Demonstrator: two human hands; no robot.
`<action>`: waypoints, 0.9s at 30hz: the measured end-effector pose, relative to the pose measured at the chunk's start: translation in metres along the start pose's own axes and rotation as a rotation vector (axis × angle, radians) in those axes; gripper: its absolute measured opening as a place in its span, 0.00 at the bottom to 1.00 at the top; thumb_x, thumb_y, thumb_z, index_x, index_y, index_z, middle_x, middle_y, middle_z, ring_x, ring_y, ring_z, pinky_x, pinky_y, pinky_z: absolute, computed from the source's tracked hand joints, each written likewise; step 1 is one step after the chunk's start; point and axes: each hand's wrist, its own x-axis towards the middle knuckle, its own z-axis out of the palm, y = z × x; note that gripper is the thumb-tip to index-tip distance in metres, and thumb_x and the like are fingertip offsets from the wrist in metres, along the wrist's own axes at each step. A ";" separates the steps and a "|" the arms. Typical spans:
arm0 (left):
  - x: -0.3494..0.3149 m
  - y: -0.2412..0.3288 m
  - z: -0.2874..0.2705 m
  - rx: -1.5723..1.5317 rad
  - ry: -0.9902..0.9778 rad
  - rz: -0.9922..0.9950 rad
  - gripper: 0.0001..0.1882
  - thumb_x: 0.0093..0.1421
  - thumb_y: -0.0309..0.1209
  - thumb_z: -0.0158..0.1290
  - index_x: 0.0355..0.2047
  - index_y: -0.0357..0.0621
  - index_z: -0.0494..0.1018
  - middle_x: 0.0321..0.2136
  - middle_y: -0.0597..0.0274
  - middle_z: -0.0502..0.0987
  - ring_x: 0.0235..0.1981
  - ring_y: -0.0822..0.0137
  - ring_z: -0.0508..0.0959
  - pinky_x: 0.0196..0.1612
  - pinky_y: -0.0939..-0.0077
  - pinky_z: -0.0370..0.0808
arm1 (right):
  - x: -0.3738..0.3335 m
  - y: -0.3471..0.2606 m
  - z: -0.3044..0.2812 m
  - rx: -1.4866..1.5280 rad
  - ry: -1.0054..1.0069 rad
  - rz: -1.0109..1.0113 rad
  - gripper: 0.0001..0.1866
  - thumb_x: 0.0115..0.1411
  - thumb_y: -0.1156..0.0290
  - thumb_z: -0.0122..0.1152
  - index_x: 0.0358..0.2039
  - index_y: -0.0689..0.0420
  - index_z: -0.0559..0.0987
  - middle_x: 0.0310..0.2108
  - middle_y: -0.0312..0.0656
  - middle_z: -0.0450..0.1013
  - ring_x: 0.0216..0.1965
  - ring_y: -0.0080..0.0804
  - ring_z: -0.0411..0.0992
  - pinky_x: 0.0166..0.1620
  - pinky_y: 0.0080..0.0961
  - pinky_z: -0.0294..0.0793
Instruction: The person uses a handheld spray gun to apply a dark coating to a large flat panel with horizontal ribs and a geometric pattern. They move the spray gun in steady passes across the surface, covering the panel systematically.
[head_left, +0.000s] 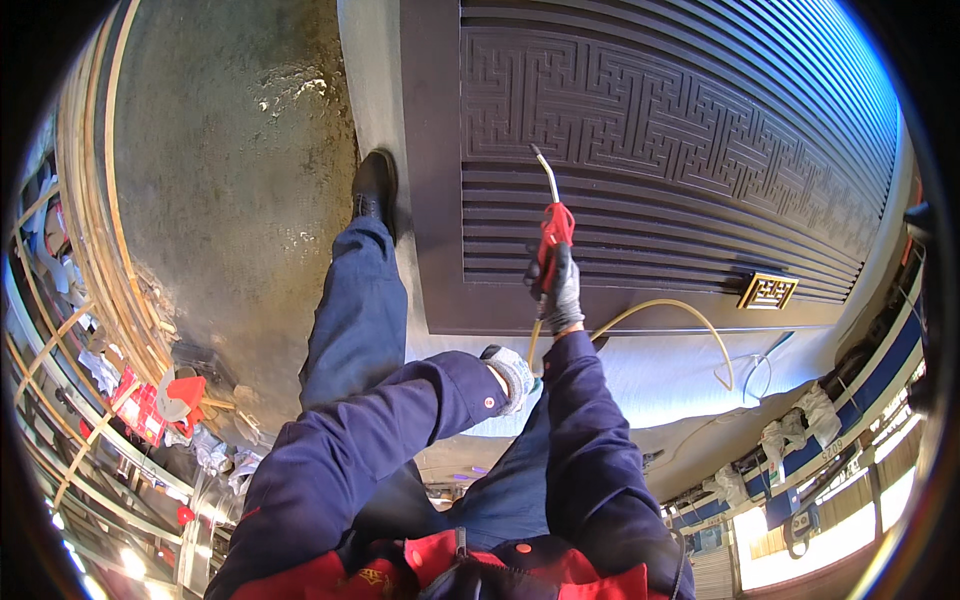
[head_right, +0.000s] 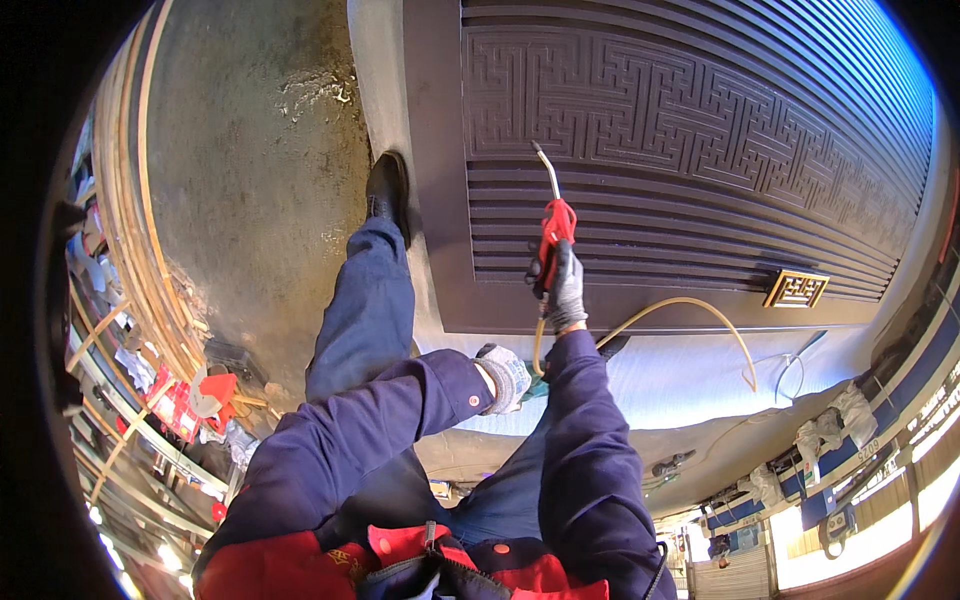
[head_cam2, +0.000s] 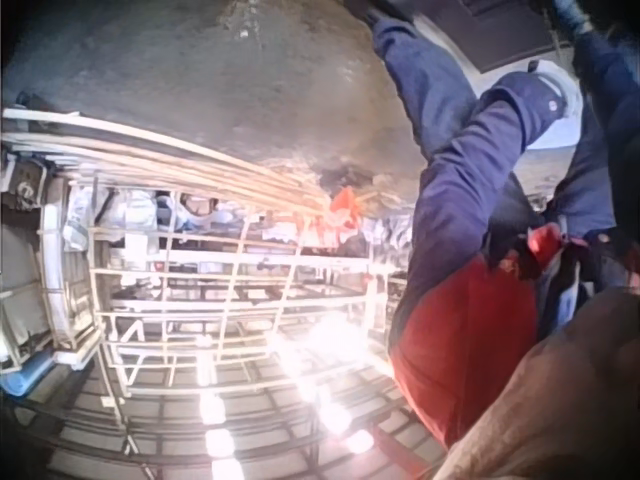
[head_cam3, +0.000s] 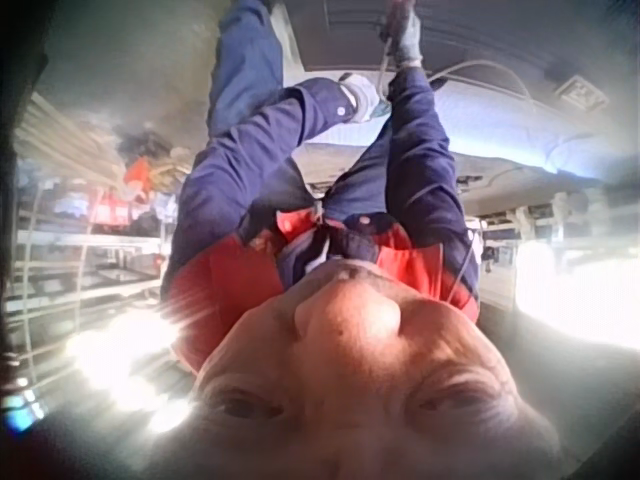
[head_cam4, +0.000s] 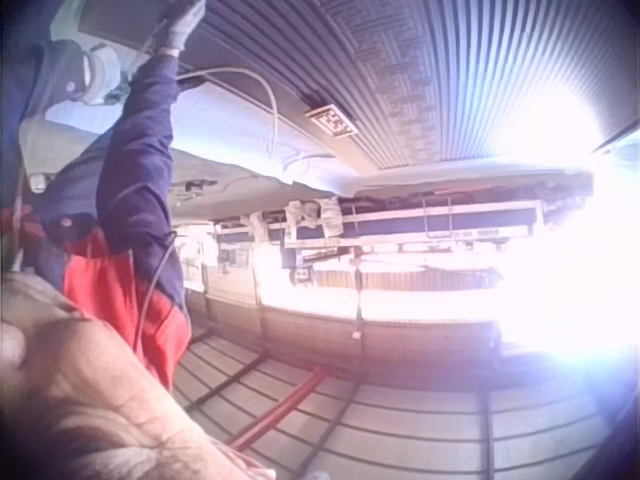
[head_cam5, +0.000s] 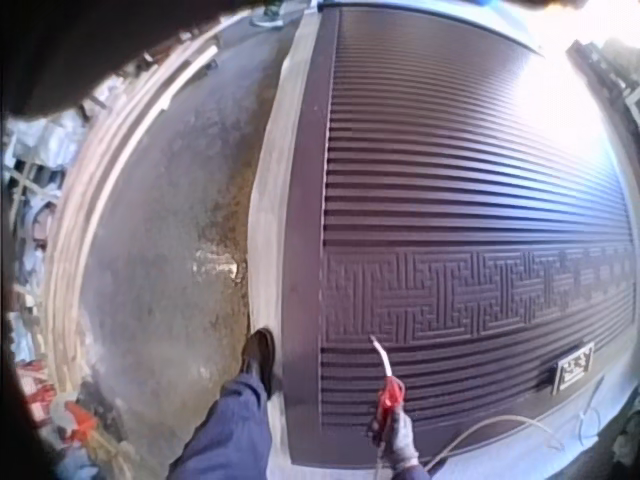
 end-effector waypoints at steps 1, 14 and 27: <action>0.003 -0.001 0.001 0.000 0.031 -0.015 0.20 0.57 0.46 0.54 0.40 0.46 0.83 0.35 0.54 0.84 0.38 0.54 0.84 0.36 0.53 0.79 | -0.001 0.008 0.007 -0.002 -0.052 0.008 0.32 0.64 0.36 0.50 0.43 0.56 0.76 0.18 0.32 0.67 0.15 0.24 0.66 0.17 0.20 0.61; 0.026 -0.001 0.005 0.113 -0.012 -0.020 0.22 0.54 0.49 0.56 0.38 0.45 0.84 0.35 0.52 0.84 0.42 0.53 0.84 0.42 0.56 0.79 | -0.021 0.034 -0.019 -0.466 -0.209 -0.006 0.26 0.69 0.45 0.48 0.38 0.57 0.78 0.20 0.39 0.74 0.15 0.24 0.68 0.20 0.24 0.66; 0.010 -0.018 0.107 -0.225 -0.046 -0.192 0.27 0.55 0.58 0.53 0.35 0.47 0.84 0.31 0.51 0.83 0.36 0.51 0.82 0.43 0.56 0.76 | -0.087 0.027 -0.128 -0.747 0.225 -0.446 0.21 0.68 0.52 0.52 0.35 0.59 0.78 0.26 0.53 0.77 0.30 0.51 0.78 0.35 0.43 0.75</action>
